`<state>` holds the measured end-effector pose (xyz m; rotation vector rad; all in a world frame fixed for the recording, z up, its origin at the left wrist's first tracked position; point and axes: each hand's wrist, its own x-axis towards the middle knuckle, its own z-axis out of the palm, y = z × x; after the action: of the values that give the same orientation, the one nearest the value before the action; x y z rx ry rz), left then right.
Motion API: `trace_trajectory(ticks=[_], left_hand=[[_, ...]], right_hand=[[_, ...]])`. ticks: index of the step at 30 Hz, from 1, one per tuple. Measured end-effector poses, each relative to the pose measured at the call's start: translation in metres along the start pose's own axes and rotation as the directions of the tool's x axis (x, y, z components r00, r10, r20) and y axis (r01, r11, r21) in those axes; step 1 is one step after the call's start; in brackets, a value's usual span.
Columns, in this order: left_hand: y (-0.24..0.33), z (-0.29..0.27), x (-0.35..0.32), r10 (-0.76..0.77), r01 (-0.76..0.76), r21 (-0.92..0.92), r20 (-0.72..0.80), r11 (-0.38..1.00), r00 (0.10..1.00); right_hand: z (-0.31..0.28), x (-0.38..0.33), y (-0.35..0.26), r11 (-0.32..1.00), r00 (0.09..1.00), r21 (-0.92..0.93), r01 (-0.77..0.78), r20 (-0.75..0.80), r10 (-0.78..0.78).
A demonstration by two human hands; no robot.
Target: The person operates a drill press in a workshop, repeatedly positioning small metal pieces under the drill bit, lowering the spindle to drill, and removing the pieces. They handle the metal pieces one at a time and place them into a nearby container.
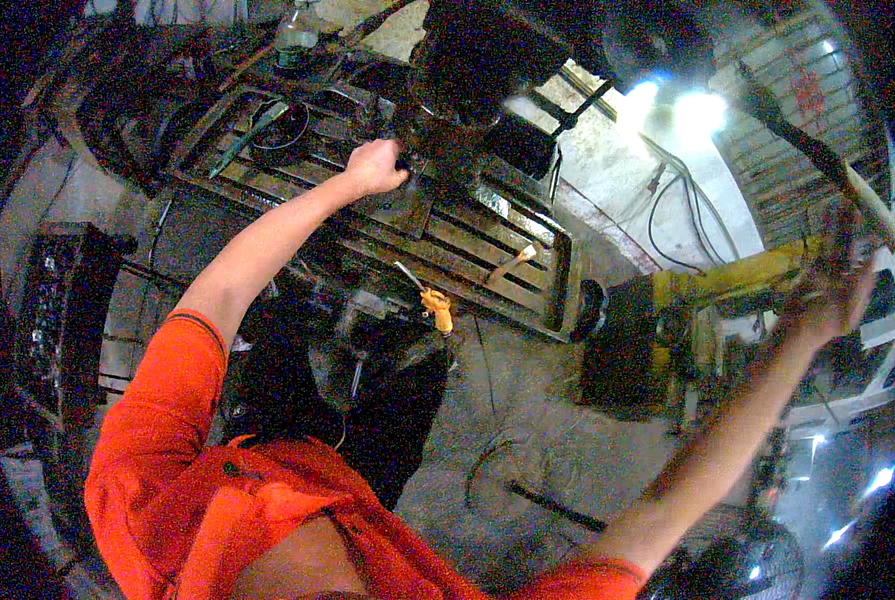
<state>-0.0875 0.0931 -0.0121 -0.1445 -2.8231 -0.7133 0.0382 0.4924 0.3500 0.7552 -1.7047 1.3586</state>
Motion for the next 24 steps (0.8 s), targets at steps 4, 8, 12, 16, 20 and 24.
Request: trace_trajectory(ticks=[4, 8, 12, 16, 20, 24], left_hand=[[-0.007, 0.007, 0.008, -0.041, 0.042, -0.061, 0.019, 0.997, 0.999], [-0.002, -0.003, 0.001, -0.072, 0.076, -0.087, 0.048, 0.993, 0.996], [-0.012, 0.01, 0.0, -0.046, 0.034, -0.148, -0.084, 0.988, 0.995], [-0.013, 0.01, 0.002, -0.039, 0.026, -0.181, -0.068, 0.983, 0.997], [-0.013, 0.011, 0.003, -0.027, 0.015, -0.182, -0.06, 0.983, 0.998], [-0.01, 0.005, 0.0, -0.055, 0.047, -0.18, -0.04, 0.983, 0.998]], right_hand=[[-0.018, 0.065, -0.014, 0.965, 0.989, -0.218, 0.147, 0.03, -0.144], [-0.011, -0.001, -0.015, 0.981, 0.979, -0.053, 0.188, 0.085, -0.183], [0.003, -0.062, -0.01, 0.993, 0.996, 0.085, 0.087, 0.027, -0.089], [0.008, -0.077, -0.012, 0.993, 0.997, 0.089, 0.079, -0.024, -0.077], [0.01, -0.082, -0.013, 0.977, 0.978, -0.047, 0.206, 0.054, -0.203], [0.026, -0.064, -0.025, 0.996, 0.993, -0.086, 0.015, -0.111, -0.025]])
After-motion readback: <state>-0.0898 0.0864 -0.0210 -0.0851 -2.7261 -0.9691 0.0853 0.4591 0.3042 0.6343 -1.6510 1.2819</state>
